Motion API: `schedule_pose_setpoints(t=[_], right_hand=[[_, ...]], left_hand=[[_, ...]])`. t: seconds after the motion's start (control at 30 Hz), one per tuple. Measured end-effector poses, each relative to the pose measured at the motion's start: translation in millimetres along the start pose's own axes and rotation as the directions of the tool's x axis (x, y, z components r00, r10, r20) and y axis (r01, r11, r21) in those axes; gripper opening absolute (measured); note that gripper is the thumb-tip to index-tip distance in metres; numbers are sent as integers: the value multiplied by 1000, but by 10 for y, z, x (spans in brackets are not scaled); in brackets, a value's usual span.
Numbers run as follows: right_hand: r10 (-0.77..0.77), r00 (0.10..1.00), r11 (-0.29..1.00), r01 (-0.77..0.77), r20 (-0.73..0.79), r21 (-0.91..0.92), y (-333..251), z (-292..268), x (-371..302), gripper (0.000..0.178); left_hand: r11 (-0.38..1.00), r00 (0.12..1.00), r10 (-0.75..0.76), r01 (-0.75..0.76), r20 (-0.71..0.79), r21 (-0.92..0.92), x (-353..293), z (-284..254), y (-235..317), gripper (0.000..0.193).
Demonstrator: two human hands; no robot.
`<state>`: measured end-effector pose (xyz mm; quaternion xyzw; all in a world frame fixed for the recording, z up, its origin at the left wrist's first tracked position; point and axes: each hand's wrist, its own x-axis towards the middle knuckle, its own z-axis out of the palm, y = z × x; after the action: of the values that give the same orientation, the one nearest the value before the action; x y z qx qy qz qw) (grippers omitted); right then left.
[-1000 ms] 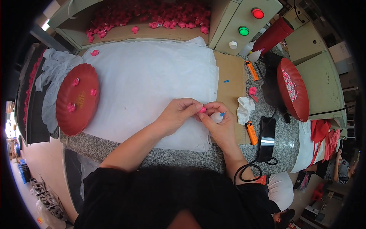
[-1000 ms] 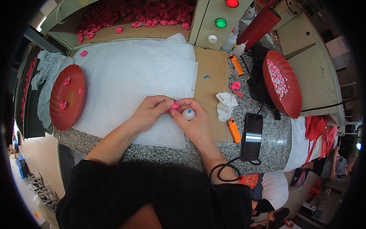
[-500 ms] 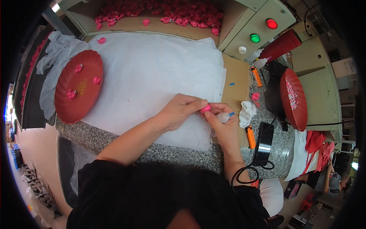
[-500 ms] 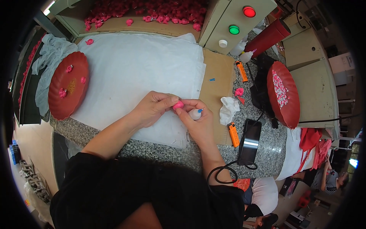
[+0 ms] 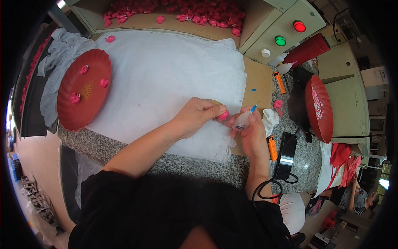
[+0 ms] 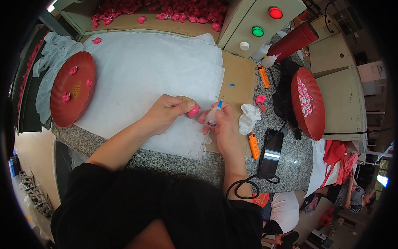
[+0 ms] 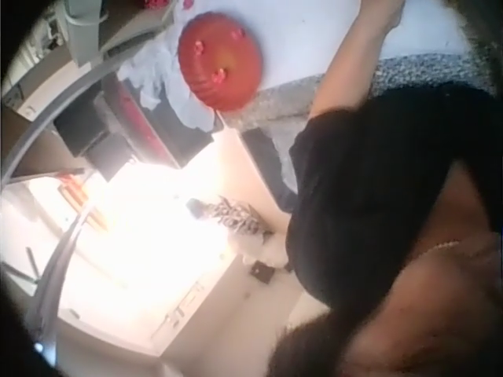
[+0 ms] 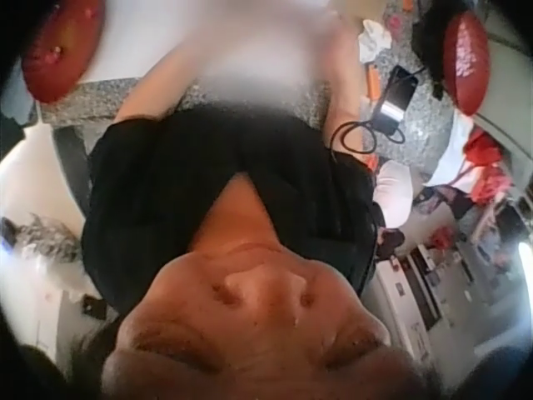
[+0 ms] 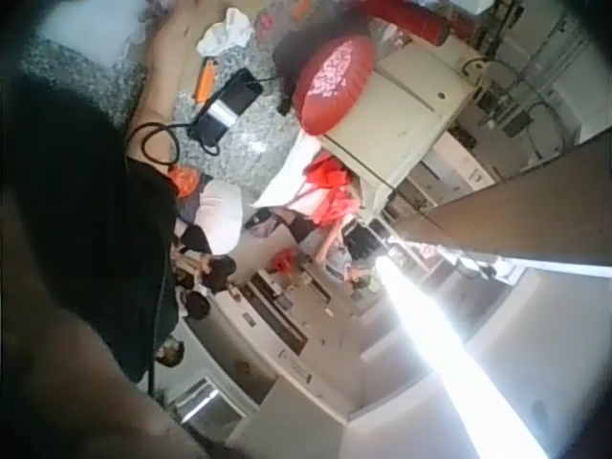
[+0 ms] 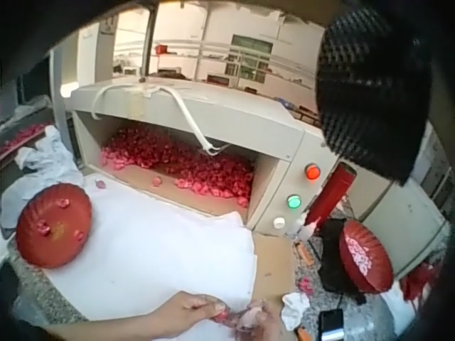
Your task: The person assembles figurines by picking up components, applying glue from a bottle onto each piece, and attaching detail parts by hand before placing them onto a plate.
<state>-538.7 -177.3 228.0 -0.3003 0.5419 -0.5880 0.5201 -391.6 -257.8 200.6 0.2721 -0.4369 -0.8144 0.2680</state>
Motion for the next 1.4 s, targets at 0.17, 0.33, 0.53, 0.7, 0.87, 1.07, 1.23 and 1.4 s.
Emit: schedule_pose_setpoints(t=[0.17, 0.33, 0.53, 0.7, 0.87, 1.07, 1.23, 1.4], right_hand=[[17, 999, 998, -19, 36, 61, -92, -106, 18, 24], [-37, 999, 960, 30, 19, 279, -27, -242, 54, 22], [-29, 999, 811, 6, 30, 585, 39, -367, 82, 23], [-59, 998, 724, 57, -21, 688, 80, -350, 89, 24], [-84, 986, 882, 141, -146, 449, -72, -163, 34, 21], [-347, 921, 936, 353, -175, -1, -95, -123, -58, 15], [-398, 898, 918, 390, -186, -79, -81, -65, -80, 17], [-394, 902, 919, 385, -177, -87, -76, -68, -74, 17]], left_hand=[[1000, 1000, -5, 6, -15, 11, 7, 2, 0, 28], [1000, 1000, 7, -7, -6, 7, 7, -8, -5, 28], [999, 1000, -14, 14, -15, 29, -2, -4, 2, 25], [998, 1000, 5, -5, -9, 61, 1, 4, -8, 24], [998, 1000, -19, 20, -16, 65, -9, 0, 20, 25], [1000, 999, -9, 9, -47, 17, 0, 29, 32, 28], [1000, 999, -19, 20, -47, 8, -3, 20, 30, 29], [1000, 999, -20, 21, -46, 5, -3, 24, 34, 28]])
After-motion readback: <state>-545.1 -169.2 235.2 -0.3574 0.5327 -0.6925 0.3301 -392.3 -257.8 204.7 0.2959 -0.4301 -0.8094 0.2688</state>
